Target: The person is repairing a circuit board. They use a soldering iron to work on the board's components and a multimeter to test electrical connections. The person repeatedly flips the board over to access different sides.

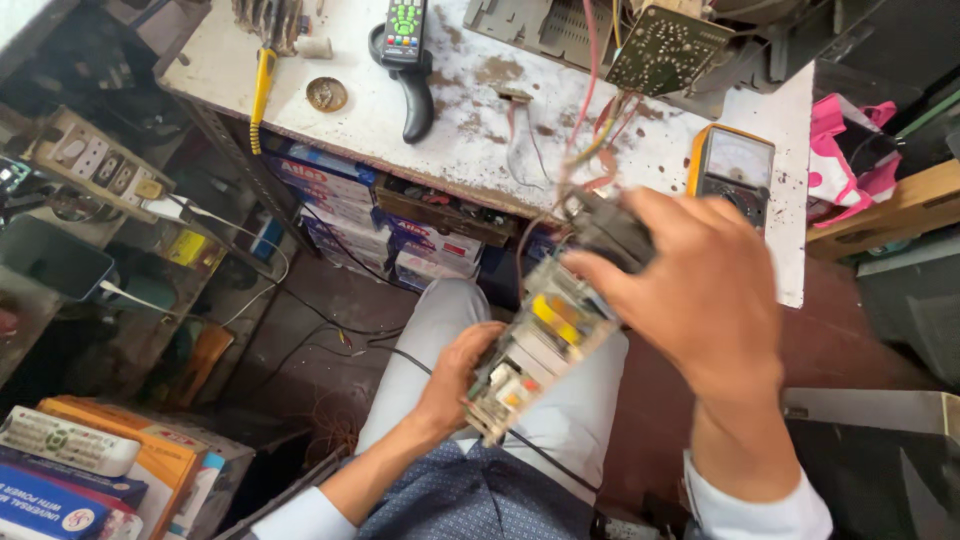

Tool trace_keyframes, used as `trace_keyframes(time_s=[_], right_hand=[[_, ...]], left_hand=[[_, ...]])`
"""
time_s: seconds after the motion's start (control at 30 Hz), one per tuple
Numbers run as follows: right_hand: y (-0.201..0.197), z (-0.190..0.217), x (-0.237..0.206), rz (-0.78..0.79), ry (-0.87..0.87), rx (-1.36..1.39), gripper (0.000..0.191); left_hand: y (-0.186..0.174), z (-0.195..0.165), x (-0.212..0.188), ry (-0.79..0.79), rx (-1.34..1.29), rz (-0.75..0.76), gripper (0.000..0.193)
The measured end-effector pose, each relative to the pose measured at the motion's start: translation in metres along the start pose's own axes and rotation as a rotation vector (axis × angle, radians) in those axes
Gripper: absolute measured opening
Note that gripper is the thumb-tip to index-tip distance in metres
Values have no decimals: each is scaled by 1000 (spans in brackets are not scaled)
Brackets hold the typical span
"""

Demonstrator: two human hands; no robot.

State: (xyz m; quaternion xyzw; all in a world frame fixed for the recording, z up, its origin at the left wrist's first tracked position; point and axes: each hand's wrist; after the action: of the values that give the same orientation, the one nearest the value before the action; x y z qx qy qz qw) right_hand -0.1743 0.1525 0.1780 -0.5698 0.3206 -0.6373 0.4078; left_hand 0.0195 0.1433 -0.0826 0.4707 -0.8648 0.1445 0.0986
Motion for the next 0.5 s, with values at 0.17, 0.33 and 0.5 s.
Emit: trace_keyframes(time_s=[0.17, 0.33, 0.5], right_hand=[[47, 19, 56, 170, 12, -58, 61], [92, 16, 77, -109, -285, 202, 69], [104, -24, 33, -187, 45, 433, 34]], left_hand=[[33, 18, 3, -22, 254, -93, 43], [41, 27, 43, -605, -583, -58, 39], [48, 39, 101, -685, -1125, -29, 32]])
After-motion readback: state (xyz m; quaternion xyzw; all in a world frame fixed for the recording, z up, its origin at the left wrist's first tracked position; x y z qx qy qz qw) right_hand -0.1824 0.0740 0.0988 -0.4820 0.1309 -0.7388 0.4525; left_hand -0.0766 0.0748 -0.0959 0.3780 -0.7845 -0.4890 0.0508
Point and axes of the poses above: each hand's wrist, its own x-axis towards the middle knuckle, its own y-axis out of the palm, z = x × y, and after that the axes turned 1 degree about -z, right-handed
